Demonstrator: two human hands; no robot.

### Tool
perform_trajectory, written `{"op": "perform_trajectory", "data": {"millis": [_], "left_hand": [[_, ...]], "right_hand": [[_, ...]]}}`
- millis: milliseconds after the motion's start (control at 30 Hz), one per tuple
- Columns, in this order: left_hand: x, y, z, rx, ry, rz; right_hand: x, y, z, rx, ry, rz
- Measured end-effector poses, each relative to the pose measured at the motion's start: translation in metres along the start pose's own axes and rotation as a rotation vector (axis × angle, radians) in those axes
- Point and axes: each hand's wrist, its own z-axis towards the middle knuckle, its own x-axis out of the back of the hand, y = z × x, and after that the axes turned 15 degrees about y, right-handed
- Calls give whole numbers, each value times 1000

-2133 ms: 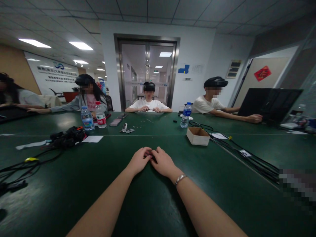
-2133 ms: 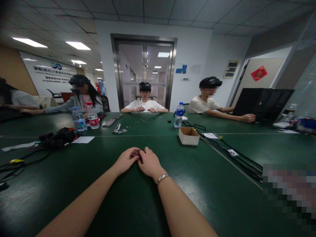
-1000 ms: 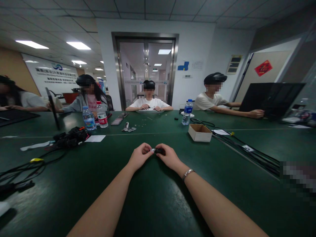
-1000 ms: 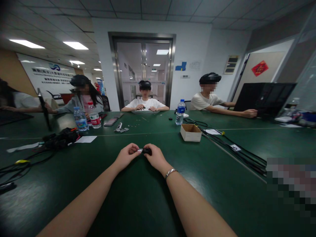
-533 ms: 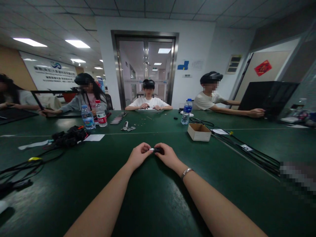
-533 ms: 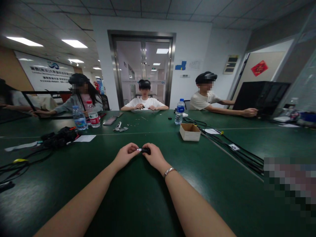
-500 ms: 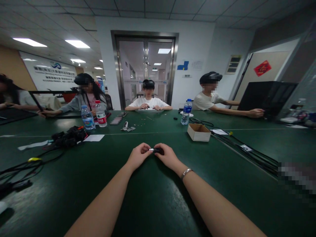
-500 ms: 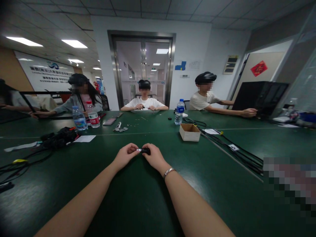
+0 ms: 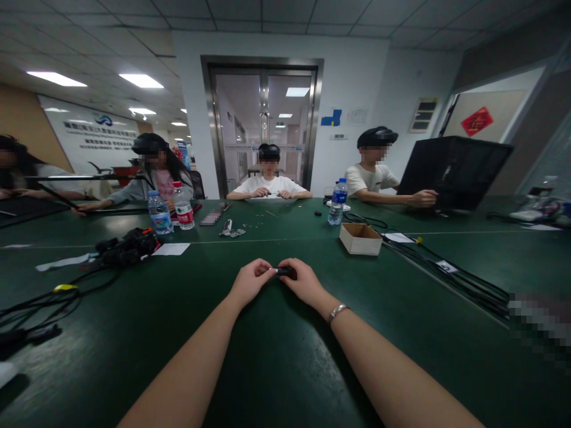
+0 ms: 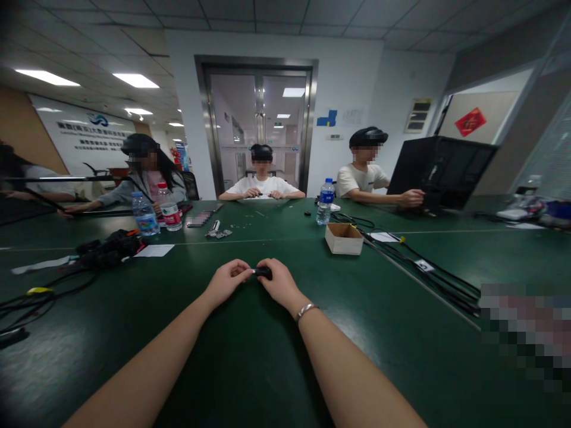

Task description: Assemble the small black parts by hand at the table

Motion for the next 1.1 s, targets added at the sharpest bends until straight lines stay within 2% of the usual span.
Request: {"op": "perform_trajectory", "data": {"millis": [133,333,667,1100], "left_hand": [[1,4,-1,23,-16,34],[0,1,1,9,32,93],[1,7,0,-8,70,315],[-1,-6,6,-19,62,161]], "right_hand": [[1,-1,0,3,-6,1],[1,-3,0,15,-8,18],[2,-6,-1,50,-21,14],[3,-6,0,30,-17,0]]}}
